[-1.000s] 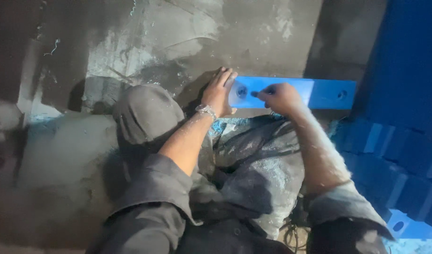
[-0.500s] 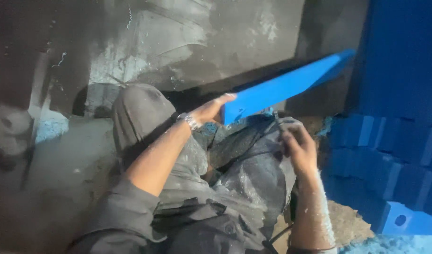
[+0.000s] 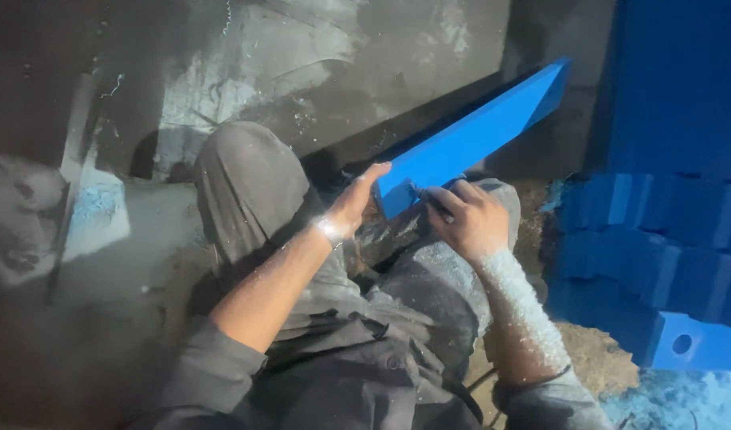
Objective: Using a hand grinder to smooth the edges of blue plastic components and marking hole details with a pen.
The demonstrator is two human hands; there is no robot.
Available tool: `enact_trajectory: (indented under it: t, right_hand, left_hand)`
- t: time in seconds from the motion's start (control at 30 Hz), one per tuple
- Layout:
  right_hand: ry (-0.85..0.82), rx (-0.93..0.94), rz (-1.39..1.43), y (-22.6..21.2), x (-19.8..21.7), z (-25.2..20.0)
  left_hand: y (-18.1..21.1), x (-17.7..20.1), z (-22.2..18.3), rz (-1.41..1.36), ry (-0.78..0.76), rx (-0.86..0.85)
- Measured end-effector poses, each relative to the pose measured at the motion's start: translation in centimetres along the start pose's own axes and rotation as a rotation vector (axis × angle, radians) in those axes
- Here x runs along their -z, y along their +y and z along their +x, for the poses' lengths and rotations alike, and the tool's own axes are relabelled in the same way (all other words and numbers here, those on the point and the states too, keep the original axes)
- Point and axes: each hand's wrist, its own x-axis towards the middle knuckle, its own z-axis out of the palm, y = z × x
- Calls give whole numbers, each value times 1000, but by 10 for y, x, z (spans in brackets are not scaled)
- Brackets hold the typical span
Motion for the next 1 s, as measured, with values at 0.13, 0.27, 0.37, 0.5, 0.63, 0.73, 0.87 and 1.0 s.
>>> enact_trajectory:
  t: [0.13, 0.27, 0.37, 0.5, 0.63, 0.73, 0.87, 1.0]
  right_hand:
    - [16, 118, -71, -3, 6, 2]
    - [-55, 148, -115, -13, 12, 7]
    - [-55, 179, -185, -17, 15, 10]
    - [-77, 160, -262, -23, 23, 13]
    - [-103, 95, -231, -15, 13, 9]
    - [-147, -18, -130, -10, 0, 2]
    - [-216, -201, -72, -17, -7, -2]
    - [-197, -353, 131, -17, -23, -10]
  left_hand:
    - [-4, 0, 2, -25, 1, 23]
    - [-5, -1, 1, -4, -15, -39]
    - [0, -6, -7, 19, -11, -76]
    - [2, -5, -8, 3, -37, -91]
    - [2, -6, -9, 0, -51, -112]
    - [-6, -1, -1, 88, -23, -212]
    - [6, -10, -19, 145, 39, -165]
    - [4, -14, -16, 106, 75, -73]
